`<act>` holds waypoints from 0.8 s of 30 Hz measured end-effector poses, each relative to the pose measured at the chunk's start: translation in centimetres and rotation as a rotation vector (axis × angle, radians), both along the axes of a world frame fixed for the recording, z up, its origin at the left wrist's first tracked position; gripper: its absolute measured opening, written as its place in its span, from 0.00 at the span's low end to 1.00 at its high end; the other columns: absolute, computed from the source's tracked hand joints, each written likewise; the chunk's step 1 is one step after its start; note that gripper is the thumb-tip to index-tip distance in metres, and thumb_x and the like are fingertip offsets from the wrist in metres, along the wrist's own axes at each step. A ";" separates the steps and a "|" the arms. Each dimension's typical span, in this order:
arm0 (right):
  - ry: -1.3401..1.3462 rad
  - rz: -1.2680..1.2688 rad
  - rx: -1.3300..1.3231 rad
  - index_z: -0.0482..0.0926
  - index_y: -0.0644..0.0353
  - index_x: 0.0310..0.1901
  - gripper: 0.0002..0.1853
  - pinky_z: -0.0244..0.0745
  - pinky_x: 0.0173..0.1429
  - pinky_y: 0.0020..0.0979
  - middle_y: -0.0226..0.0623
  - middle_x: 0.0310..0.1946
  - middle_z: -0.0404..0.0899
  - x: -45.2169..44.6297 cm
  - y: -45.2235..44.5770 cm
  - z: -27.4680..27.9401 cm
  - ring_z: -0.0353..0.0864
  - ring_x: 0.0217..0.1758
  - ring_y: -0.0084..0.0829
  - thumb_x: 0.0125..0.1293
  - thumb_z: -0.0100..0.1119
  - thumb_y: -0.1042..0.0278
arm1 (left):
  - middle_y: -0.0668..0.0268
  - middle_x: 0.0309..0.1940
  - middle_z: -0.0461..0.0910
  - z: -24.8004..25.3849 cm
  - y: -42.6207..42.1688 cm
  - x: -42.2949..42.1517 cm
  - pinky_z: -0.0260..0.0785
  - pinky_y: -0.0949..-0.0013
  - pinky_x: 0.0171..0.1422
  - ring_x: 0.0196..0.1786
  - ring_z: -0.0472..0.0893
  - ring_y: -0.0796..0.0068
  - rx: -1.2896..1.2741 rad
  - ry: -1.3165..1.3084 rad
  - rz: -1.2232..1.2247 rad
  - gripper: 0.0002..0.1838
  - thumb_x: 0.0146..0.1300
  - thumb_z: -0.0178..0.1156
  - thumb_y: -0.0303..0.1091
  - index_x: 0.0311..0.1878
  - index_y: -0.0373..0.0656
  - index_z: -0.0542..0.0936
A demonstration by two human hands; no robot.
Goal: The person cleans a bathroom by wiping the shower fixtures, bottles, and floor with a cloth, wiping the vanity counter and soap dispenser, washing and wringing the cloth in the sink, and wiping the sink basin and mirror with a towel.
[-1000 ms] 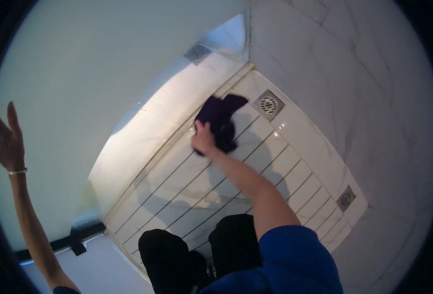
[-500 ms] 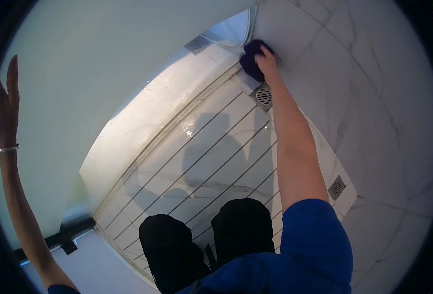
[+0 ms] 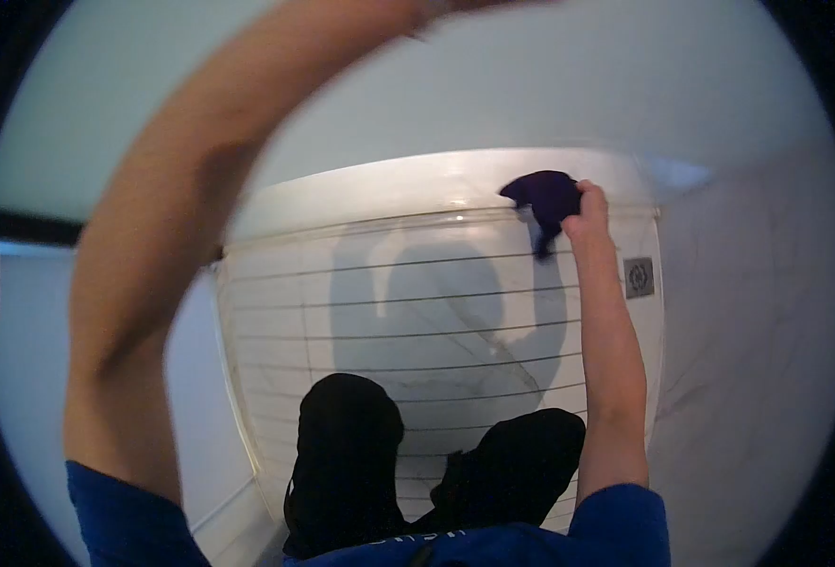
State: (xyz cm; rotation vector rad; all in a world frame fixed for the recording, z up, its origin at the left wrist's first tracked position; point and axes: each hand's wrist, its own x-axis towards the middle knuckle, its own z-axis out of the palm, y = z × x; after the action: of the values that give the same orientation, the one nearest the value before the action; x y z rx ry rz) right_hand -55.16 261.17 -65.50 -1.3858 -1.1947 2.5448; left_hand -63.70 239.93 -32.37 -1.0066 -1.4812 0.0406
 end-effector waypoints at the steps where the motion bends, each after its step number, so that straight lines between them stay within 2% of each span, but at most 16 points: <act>1: 0.034 0.023 -0.027 0.72 0.66 0.37 0.10 0.76 0.54 0.45 0.47 0.37 0.77 -1.2 -2.3 2.8 0.79 0.42 0.44 0.55 0.47 0.72 | 0.51 0.70 0.51 -0.1 0.2 0.0 0.29 0.26 0.69 0.75 0.45 0.59 0.020 -0.027 0.051 0.34 0.61 0.50 0.50 0.66 0.40 0.61; 2: 0.067 0.035 -0.047 0.71 0.66 0.35 0.08 0.77 0.53 0.47 0.49 0.35 0.76 -2.2 -4.9 5.4 0.79 0.42 0.46 0.56 0.44 0.73 | 0.49 0.61 0.66 -0.4 -0.1 -1.0 0.51 0.36 0.68 0.67 0.63 0.59 0.118 0.131 -0.043 0.28 0.62 0.54 0.46 0.60 0.38 0.69; 3: 0.076 0.053 -0.099 0.72 0.67 0.48 0.16 0.63 0.68 0.42 0.44 0.47 0.76 -2.4 -7.5 6.1 0.74 0.55 0.42 0.61 0.49 0.67 | 0.63 0.69 0.60 -0.7 -1.4 3.9 0.31 0.40 0.75 0.74 0.50 0.68 -0.019 -0.513 0.018 0.26 0.62 0.52 0.34 0.65 0.57 0.67; 4: 0.576 0.207 -0.455 0.71 0.69 0.50 0.19 0.75 0.56 0.49 0.55 0.47 0.74 0.5 -10.9 12.4 0.79 0.46 0.49 0.63 0.49 0.63 | 0.66 0.69 0.60 -1.1 -1.8 5.0 0.32 0.37 0.74 0.74 0.50 0.64 0.072 -0.603 -0.137 0.21 0.62 0.51 0.35 0.60 0.58 0.73; 5: 0.636 0.275 -0.486 0.71 0.69 0.50 0.19 0.75 0.56 0.47 0.55 0.47 0.74 0.8 -12.9 13.0 0.79 0.47 0.48 0.62 0.48 0.64 | 0.64 0.70 0.57 -1.2 -3.9 7.3 0.30 0.36 0.73 0.75 0.48 0.58 0.167 -0.772 -0.263 0.21 0.62 0.52 0.34 0.59 0.59 0.74; 6: 0.515 0.242 -0.444 0.70 0.70 0.51 0.19 0.75 0.56 0.46 0.54 0.47 0.74 -0.3 -15.2 12.6 0.79 0.47 0.47 0.61 0.47 0.66 | 0.66 0.71 0.56 -1.3 -5.9 8.9 0.32 0.31 0.71 0.74 0.49 0.56 0.151 -0.831 -0.157 0.22 0.59 0.57 0.40 0.58 0.60 0.73; 8: 0.215 0.230 -0.336 0.70 0.71 0.52 0.20 0.76 0.56 0.44 0.54 0.48 0.75 -2.2 -21.5 9.4 0.79 0.48 0.46 0.60 0.45 0.69 | 0.58 0.71 0.54 -3.8 -13.2 13.2 0.28 0.31 0.71 0.74 0.49 0.55 0.352 -0.966 -0.227 0.25 0.55 0.58 0.32 0.59 0.53 0.72; 10: -0.053 0.312 -0.285 0.70 0.72 0.53 0.21 0.76 0.55 0.42 0.54 0.49 0.75 -3.8 -27.5 8.1 0.79 0.48 0.44 0.58 0.42 0.72 | 0.55 0.68 0.58 -3.9 -21.6 19.3 0.31 0.35 0.70 0.73 0.52 0.53 0.458 -1.280 0.083 0.22 0.58 0.58 0.34 0.58 0.53 0.74; 11: -0.149 0.385 -0.288 0.70 0.73 0.53 0.22 0.76 0.55 0.41 0.54 0.49 0.75 -4.6 -30.9 8.5 0.79 0.49 0.44 0.57 0.41 0.74 | 0.52 0.66 0.59 -2.4 -26.5 22.7 0.33 0.42 0.72 0.72 0.53 0.52 0.499 -1.403 0.291 0.24 0.57 0.59 0.34 0.59 0.52 0.73; 13: -0.218 0.507 -0.308 0.70 0.74 0.53 0.23 0.76 0.55 0.40 0.54 0.49 0.75 -4.5 -34.1 10.7 0.79 0.49 0.43 0.56 0.40 0.76 | 0.52 0.66 0.60 -0.9 -32.0 30.1 0.36 0.46 0.72 0.71 0.54 0.50 0.623 -1.360 0.665 0.27 0.53 0.61 0.31 0.59 0.50 0.73; 14: -0.141 0.702 -0.286 0.70 0.73 0.55 0.23 0.74 0.59 0.39 0.52 0.52 0.74 -4.4 -36.2 13.6 0.78 0.51 0.42 0.56 0.42 0.75 | 0.52 0.66 0.60 1.7 -35.1 33.6 0.40 0.46 0.72 0.71 0.55 0.49 0.862 -1.389 0.807 0.26 0.51 0.62 0.28 0.57 0.46 0.74; 16: 0.079 1.055 -0.331 0.68 0.72 0.58 0.26 0.66 0.66 0.38 0.48 0.56 0.73 -4.7 -39.2 14.9 0.75 0.56 0.41 0.56 0.45 0.74 | 0.51 0.66 0.60 9.5 -39.3 40.0 0.43 0.47 0.72 0.70 0.57 0.49 0.664 -1.148 1.271 0.25 0.51 0.62 0.26 0.55 0.42 0.74; 19: 0.283 1.429 -0.495 0.60 0.69 0.65 0.35 0.62 0.70 0.38 0.46 0.63 0.66 -3.0 -44.2 21.9 0.69 0.64 0.39 0.53 0.50 0.68 | 0.50 0.65 0.60 21.5 -42.1 49.6 0.38 0.47 0.72 0.70 0.56 0.51 0.634 -0.829 1.652 0.23 0.52 0.61 0.26 0.55 0.43 0.75; 21: 0.298 1.576 -0.525 0.60 0.67 0.66 0.38 0.60 0.70 0.38 0.44 0.63 0.67 -1.0 -46.2 24.6 0.68 0.64 0.40 0.47 0.47 0.71 | 0.49 0.65 0.59 28.3 -41.2 54.9 0.44 0.49 0.72 0.71 0.55 0.51 0.345 -0.495 1.932 0.25 0.55 0.60 0.26 0.59 0.40 0.70; 23: 0.156 1.683 -0.485 0.60 0.68 0.66 0.40 0.62 0.69 0.36 0.43 0.59 0.70 -0.2 -47.8 26.3 0.71 0.61 0.39 0.43 0.47 0.72 | 0.50 0.65 0.58 33.0 -41.7 57.8 0.46 0.52 0.72 0.71 0.55 0.52 0.452 -0.238 2.089 0.28 0.56 0.59 0.25 0.62 0.41 0.66; 24: 0.148 1.714 -0.393 0.61 0.69 0.65 0.40 0.63 0.67 0.34 0.43 0.58 0.71 1.0 -48.4 27.3 0.72 0.59 0.38 0.42 0.48 0.73 | 0.53 0.64 0.58 33.7 -41.9 60.2 0.46 0.53 0.70 0.67 0.58 0.55 0.606 -0.135 2.076 0.33 0.54 0.64 0.29 0.63 0.40 0.63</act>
State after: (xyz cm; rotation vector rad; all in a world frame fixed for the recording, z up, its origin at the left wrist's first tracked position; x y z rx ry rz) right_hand -54.18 212.75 -38.21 0.3462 -2.6374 3.7253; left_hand -3.55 198.02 1.35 1.2805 -1.8451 0.9155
